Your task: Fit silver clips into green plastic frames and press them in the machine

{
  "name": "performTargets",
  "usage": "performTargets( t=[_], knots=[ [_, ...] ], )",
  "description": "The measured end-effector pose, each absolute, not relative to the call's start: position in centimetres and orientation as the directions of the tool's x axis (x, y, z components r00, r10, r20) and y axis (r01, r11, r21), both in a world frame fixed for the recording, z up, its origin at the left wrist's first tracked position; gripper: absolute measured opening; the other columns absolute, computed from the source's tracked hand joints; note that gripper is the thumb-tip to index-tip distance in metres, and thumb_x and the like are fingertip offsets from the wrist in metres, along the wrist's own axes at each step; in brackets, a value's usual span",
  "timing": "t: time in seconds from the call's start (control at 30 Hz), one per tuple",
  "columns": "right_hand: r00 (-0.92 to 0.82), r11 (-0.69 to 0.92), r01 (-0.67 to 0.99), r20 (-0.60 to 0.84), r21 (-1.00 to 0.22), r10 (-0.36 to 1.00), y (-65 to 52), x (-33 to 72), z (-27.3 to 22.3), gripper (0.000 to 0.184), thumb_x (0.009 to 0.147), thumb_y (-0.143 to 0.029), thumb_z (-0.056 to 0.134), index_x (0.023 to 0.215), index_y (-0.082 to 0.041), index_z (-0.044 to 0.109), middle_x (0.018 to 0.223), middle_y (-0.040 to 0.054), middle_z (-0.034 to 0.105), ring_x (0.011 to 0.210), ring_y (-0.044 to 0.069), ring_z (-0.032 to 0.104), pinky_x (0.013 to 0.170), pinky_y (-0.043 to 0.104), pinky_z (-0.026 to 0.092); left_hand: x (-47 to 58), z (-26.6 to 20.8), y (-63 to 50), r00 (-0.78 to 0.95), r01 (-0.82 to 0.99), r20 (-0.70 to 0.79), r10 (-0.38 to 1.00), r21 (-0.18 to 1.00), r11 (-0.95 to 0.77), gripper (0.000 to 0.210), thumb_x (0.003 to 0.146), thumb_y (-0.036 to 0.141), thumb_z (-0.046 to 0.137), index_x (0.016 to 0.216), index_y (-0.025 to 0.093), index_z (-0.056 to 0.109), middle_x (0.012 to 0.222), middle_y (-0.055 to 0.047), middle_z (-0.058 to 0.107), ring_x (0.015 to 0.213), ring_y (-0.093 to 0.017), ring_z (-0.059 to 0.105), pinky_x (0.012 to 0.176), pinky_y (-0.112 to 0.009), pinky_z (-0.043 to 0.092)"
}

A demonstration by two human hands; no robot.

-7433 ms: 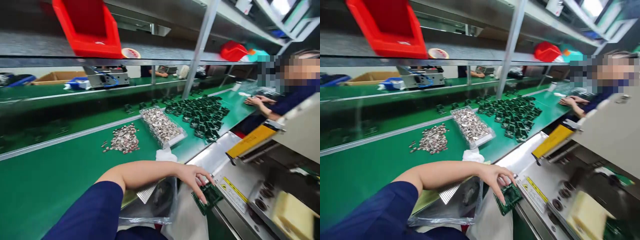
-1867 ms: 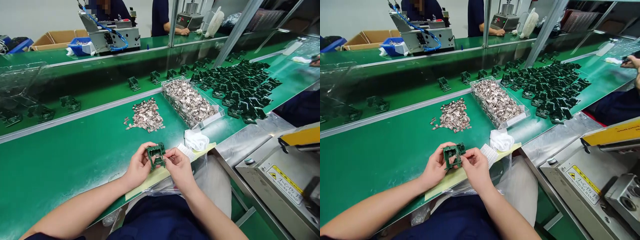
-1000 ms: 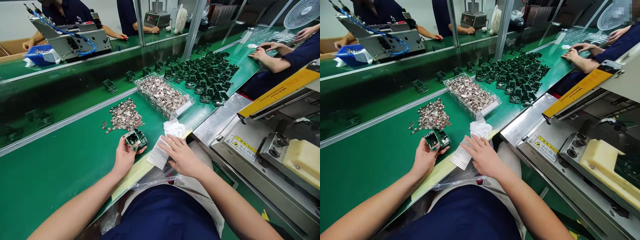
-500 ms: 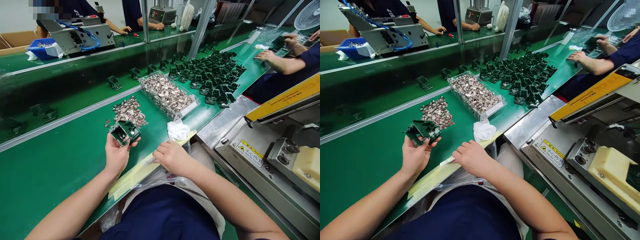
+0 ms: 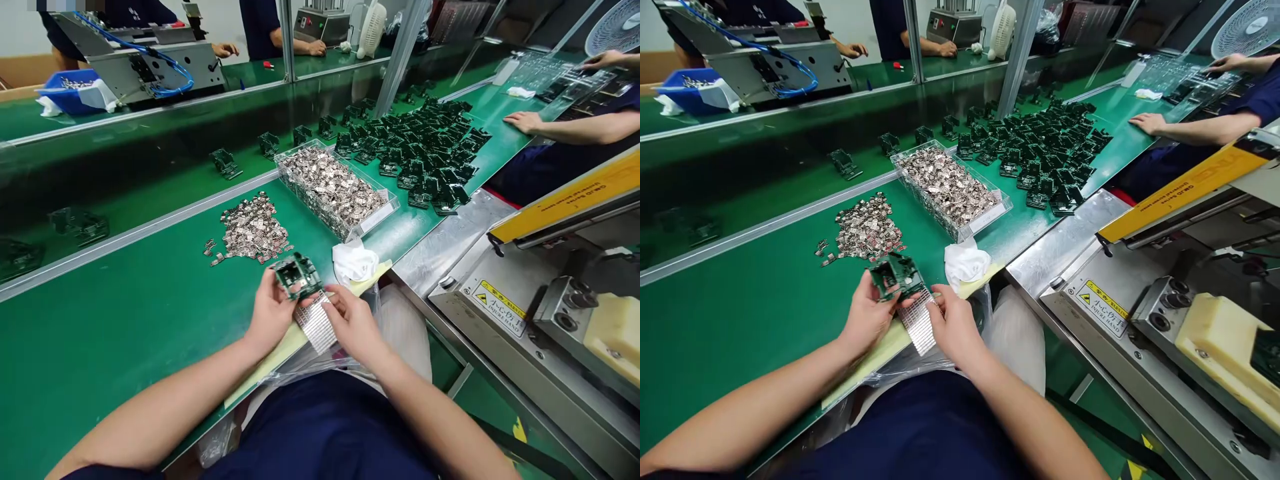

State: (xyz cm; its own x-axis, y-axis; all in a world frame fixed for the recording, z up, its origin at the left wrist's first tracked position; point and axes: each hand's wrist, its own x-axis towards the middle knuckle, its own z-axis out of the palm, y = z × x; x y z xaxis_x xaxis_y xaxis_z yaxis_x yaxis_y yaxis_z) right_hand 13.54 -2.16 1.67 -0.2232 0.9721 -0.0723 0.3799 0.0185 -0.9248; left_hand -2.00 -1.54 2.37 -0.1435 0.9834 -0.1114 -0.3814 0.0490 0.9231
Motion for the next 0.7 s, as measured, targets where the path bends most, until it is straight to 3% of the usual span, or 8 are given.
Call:
performTargets(
  t=[0.1,0.17,0.27,0.4,0.53,0.7],
  knots=[
    [-0.117,0.01,0.172,-0.011,-0.985,0.993,-5.2,13.9,0.7,0.038,0.095,-0.028,0.047,0.132,-0.017,0.049,0.11,0.0116,0.067,0.101,0.023,0.065,0.087,0.037,0.052,-0.5,1.6,-0.6,-0.066,-0.337,-0.113,0.991,0.938,0.084,0.044,0.072,0.039,0.079,0.099,0.021,0.05,0.094,-0.001,0.064,0.082,-0.017,0.07,0.067,-0.027,0.063],
    [-0.049,-0.019,0.128,-0.026,-0.992,0.998,-7.1,15.0,0.3,0.038,0.097,-0.035,0.048,0.131,-0.019,0.05,0.12,0.0126,0.063,0.11,0.024,0.061,0.089,0.038,0.053,-0.1,1.2,-0.1,-0.025,-0.335,-0.127,0.992,0.936,0.111,0.046,0.072,0.04,0.078,0.1,0.021,0.048,0.097,-0.002,0.064,0.085,-0.018,0.07,0.066,-0.028,0.063],
    [0.054,-0.156,0.081,-0.152,-0.984,0.987,-8.6,17.0,-0.4,0.036,0.096,-0.048,0.049,0.114,-0.02,0.062,0.107,0.011,0.067,0.096,0.022,0.065,0.078,0.035,0.057,-0.1,0.9,0.3,-0.002,-0.335,-0.121,0.993,0.935,0.113,0.046,0.073,0.04,0.078,0.099,0.021,0.046,0.099,-0.003,0.063,0.09,-0.019,0.069,0.066,-0.028,0.064],
    [-0.2,-0.324,0.027,-0.323,-0.946,0.925,-8.2,17.8,-1.5,0.047,0.089,-0.062,0.054,0.09,-0.017,0.069,0.08,0.0073,0.069,0.072,0.019,0.065,0.069,0.033,0.057,-0.1,0.7,0.6,0.019,-0.304,-0.08,0.997,0.949,0.082,0.047,0.073,0.041,0.077,0.1,0.021,0.045,0.102,-0.005,0.062,0.094,-0.02,0.068,0.066,-0.028,0.064],
    [-0.328,-0.327,-0.03,-0.299,-0.945,0.896,-7.1,16.7,-2.4,0.043,0.081,-0.06,0.065,0.081,-0.018,0.068,0.073,0.0034,0.067,0.067,0.017,0.063,0.059,0.028,0.053,0.1,0.5,1.2,0.047,-0.263,-0.039,0.998,0.964,0.05,0.049,0.075,0.044,0.075,0.105,0.021,0.044,0.101,-0.006,0.063,0.088,-0.02,0.068,0.064,-0.03,0.064],
    [-0.35,-0.22,-0.068,-0.183,-0.973,0.919,-6.4,15.7,-3.6,0.04,0.086,-0.057,0.06,0.081,-0.018,0.067,0.072,0.0039,0.066,0.061,0.015,0.06,0.052,0.026,0.048,-0.1,0.1,1.7,-0.005,-0.21,0.043,0.999,0.977,-0.043,0.048,0.078,0.042,0.072,0.112,0.022,0.044,0.106,-0.007,0.059,0.096,-0.02,0.065,0.067,-0.028,0.063]
  ],
)
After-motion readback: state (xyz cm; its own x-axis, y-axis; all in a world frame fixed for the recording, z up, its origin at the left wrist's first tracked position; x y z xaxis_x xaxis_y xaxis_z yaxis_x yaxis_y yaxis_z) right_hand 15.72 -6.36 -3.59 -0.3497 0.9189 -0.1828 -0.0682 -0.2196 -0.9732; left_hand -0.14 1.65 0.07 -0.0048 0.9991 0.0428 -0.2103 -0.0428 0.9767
